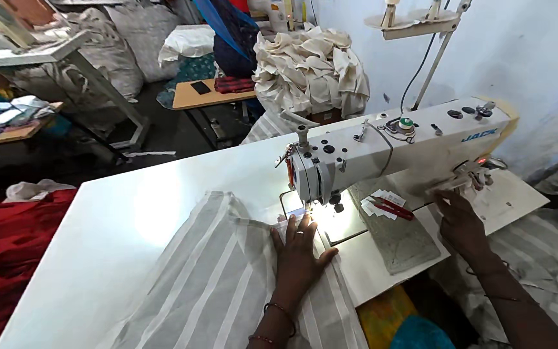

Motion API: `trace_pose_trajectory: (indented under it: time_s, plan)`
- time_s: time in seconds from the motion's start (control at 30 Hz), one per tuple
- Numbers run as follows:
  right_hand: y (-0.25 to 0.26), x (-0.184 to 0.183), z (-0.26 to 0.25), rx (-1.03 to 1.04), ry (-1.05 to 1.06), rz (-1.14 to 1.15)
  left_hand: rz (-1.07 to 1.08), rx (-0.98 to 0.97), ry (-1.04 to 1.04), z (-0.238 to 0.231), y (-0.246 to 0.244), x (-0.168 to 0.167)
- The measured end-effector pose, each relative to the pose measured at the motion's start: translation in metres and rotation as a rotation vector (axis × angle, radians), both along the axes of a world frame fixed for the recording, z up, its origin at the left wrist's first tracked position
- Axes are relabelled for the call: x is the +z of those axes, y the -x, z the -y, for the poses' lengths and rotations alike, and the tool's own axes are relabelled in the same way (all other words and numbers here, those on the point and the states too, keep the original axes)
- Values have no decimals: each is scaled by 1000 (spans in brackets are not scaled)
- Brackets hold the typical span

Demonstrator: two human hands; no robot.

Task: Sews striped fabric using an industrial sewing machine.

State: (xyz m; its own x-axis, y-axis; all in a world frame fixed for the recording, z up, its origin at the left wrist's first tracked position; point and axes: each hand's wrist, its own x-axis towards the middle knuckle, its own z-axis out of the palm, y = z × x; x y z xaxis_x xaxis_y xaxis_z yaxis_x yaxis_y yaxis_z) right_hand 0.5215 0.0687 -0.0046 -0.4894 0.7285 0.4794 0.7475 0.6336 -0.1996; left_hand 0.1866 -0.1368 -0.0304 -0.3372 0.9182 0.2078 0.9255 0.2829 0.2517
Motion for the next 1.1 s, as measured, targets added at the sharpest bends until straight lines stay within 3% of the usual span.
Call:
trace_pose_trajectory:
  time_s: [0.1,0.27,0.67,0.77,0.8,0.9,0.93,1.03,1.1]
  plan:
    - [1,-25,-6,17,-20,-79,-6,-6,2,4,-3,0]
    - [2,-30,0,-51,-206,-74,-5,-5,-27,3,-2,1]
    - [2,-34,-3,-89,-232,-105,21,22,26,-50,52,28]
    - [3,-26,13,-64,-200,-249,-51,2,-43,-11,18,47]
    - [12,-20,25,-40,-186,-300,-18,-32,17,12,-1,58]
    - [67,-9,73,122,-85,-392,280,-220,522,79,-57,88]
    - [93,-10,87,212,-20,-400,271,-231,544,96,-73,86]
    - [162,-6,113,386,249,-333,100,-83,58,129,-91,59]
    - [187,1,120,353,469,-351,101,26,-92,135,-82,55]
